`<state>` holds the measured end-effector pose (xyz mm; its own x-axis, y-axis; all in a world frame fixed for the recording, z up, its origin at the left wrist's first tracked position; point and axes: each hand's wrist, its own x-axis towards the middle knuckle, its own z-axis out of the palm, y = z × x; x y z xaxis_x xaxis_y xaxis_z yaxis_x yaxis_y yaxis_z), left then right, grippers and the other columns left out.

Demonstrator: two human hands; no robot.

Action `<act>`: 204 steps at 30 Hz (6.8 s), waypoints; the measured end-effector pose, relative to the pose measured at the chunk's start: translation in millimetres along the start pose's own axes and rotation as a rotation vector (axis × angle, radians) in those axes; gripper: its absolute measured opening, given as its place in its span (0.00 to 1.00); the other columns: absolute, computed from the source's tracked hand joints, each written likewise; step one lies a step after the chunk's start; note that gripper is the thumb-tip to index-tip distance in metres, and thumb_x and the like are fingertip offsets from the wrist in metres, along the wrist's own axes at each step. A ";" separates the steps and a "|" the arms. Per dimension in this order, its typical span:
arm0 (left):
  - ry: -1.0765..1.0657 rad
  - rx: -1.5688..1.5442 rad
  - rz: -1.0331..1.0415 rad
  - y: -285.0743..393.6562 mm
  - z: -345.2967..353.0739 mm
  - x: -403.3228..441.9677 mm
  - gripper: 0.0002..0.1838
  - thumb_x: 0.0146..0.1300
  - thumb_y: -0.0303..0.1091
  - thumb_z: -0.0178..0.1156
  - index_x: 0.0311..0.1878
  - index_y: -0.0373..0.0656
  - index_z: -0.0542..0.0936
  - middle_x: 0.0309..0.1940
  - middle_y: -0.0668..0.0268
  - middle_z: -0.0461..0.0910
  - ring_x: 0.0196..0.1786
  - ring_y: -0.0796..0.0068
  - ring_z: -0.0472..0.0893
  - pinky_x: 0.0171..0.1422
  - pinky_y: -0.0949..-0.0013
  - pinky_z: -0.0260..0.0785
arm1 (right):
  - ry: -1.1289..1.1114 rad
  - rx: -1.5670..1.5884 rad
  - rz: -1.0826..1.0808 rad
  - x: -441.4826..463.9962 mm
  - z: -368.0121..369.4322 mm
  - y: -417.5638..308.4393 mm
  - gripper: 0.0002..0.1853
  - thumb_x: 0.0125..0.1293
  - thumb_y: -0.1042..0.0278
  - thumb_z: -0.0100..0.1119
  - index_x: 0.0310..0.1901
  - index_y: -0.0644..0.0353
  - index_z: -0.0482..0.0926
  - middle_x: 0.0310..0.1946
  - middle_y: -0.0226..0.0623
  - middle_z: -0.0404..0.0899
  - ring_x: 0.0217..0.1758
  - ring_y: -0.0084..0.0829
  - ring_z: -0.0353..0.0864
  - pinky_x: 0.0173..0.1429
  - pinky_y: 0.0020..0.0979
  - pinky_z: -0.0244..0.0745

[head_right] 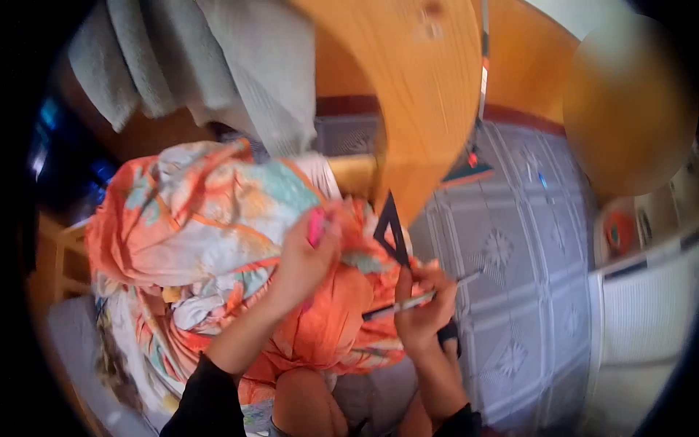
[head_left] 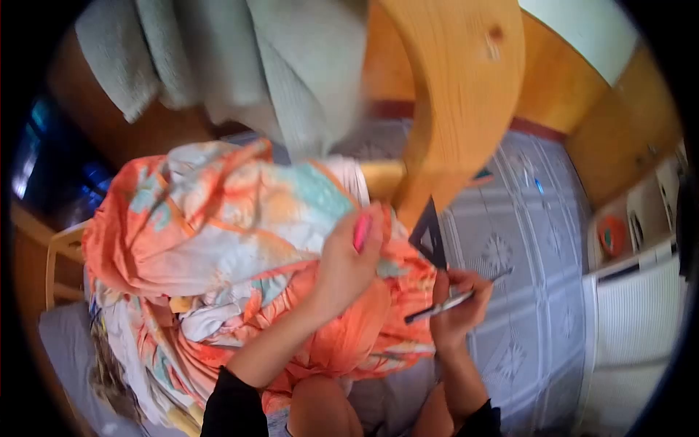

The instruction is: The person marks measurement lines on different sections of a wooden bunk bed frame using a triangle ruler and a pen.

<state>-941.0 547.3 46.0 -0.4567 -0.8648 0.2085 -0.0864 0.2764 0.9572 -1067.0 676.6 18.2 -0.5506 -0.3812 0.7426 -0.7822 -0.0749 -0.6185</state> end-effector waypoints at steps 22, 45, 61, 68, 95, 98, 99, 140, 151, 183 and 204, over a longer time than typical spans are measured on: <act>-0.257 -0.438 0.361 -77.8 47.0 48.9 0.30 0.59 0.16 0.45 0.67 0.34 0.57 0.46 0.49 0.71 0.46 0.55 0.75 0.52 0.61 0.68 | -0.218 -0.489 -0.396 45.5 25.5 -24.9 0.21 0.52 0.83 0.66 0.34 0.59 0.59 0.24 0.40 0.77 0.22 0.25 0.76 0.28 0.24 0.71; 0.090 0.341 0.909 -47.9 48.7 72.3 0.28 0.58 0.33 0.54 0.63 0.32 0.72 0.62 0.44 0.69 0.38 0.70 0.79 0.43 0.67 0.73 | -0.231 -0.113 -0.211 79.8 50.5 -13.4 0.21 0.55 0.84 0.61 0.38 0.57 0.56 0.23 0.33 0.67 0.21 0.17 0.66 0.55 0.43 0.79; 0.108 0.363 0.962 -66.6 52.3 58.2 0.29 0.66 0.39 0.51 0.66 0.30 0.66 0.63 0.40 0.67 0.39 0.67 0.81 0.46 0.61 0.74 | -0.196 -0.248 -0.199 74.1 55.2 -29.8 0.19 0.57 0.85 0.59 0.37 0.58 0.56 0.23 0.32 0.65 0.20 0.14 0.60 0.27 0.16 0.63; 0.124 0.388 0.982 -73.1 61.9 56.7 0.27 0.64 0.34 0.51 0.65 0.30 0.67 0.63 0.38 0.66 0.36 0.72 0.81 0.45 0.64 0.76 | -0.262 -0.176 -0.121 72.9 53.0 -30.4 0.21 0.57 0.87 0.59 0.38 0.58 0.55 0.24 0.34 0.65 0.23 0.16 0.64 0.35 0.18 0.71; -0.016 0.134 0.918 -71.2 66.1 54.3 0.37 0.55 0.29 0.63 0.69 0.35 0.61 0.63 0.29 0.61 0.50 0.42 0.81 0.44 0.63 0.79 | -0.269 -0.223 -0.138 74.1 51.8 -23.5 0.19 0.57 0.85 0.60 0.36 0.58 0.57 0.22 0.31 0.63 0.21 0.16 0.58 0.26 0.18 0.57; -0.010 0.204 0.901 -68.2 63.3 54.8 0.37 0.56 0.29 0.63 0.69 0.38 0.61 0.63 0.32 0.61 0.52 0.41 0.80 0.48 0.61 0.79 | -0.230 -0.120 -0.115 77.3 53.3 -23.3 0.20 0.57 0.85 0.60 0.38 0.58 0.57 0.24 0.31 0.63 0.22 0.16 0.59 0.26 0.17 0.58; -0.009 0.221 0.898 -66.7 62.0 55.2 0.36 0.57 0.30 0.62 0.69 0.40 0.62 0.63 0.33 0.61 0.53 0.41 0.79 0.50 0.60 0.78 | -0.232 -0.121 -0.116 77.4 52.8 -24.3 0.20 0.57 0.85 0.60 0.38 0.58 0.57 0.24 0.31 0.63 0.22 0.16 0.59 0.26 0.17 0.58; -0.097 0.149 0.940 -71.3 56.8 65.5 0.40 0.52 0.31 0.64 0.71 0.50 0.63 0.67 0.33 0.55 0.51 0.48 0.80 0.45 0.63 0.78 | -0.201 -0.088 -0.038 70.8 53.2 -27.1 0.20 0.59 0.84 0.60 0.38 0.58 0.55 0.24 0.32 0.65 0.25 0.16 0.64 0.39 0.20 0.73; -0.093 0.107 0.901 -66.0 54.7 64.2 0.43 0.47 0.29 0.67 0.71 0.54 0.64 0.68 0.38 0.55 0.52 0.51 0.80 0.47 0.63 0.78 | -0.205 -0.108 -0.035 72.0 52.3 -29.4 0.20 0.59 0.81 0.62 0.38 0.58 0.56 0.24 0.32 0.65 0.25 0.15 0.64 0.40 0.20 0.73; -0.024 0.010 0.850 -62.2 45.3 67.6 0.34 0.50 0.36 0.62 0.64 0.36 0.71 0.67 0.50 0.65 0.60 0.51 0.76 0.59 0.48 0.69 | -0.159 -0.110 -0.032 69.3 54.9 -31.1 0.20 0.60 0.78 0.63 0.37 0.58 0.56 0.23 0.32 0.65 0.24 0.15 0.63 0.46 0.26 0.79; -0.113 -0.055 0.793 -61.3 41.8 65.2 0.34 0.49 0.34 0.64 0.63 0.36 0.71 0.68 0.51 0.63 0.59 0.48 0.76 0.62 0.45 0.65 | -0.175 -0.204 -0.072 69.5 51.7 -28.0 0.20 0.60 0.76 0.64 0.36 0.59 0.56 0.24 0.33 0.66 0.24 0.16 0.64 0.43 0.26 0.80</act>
<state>-1002.4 491.5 -7.5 -0.4515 -0.3711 0.8115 0.3435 0.7670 0.5419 -1068.4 604.6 73.8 -0.4467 -0.5364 0.7161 -0.8699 0.0731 -0.4878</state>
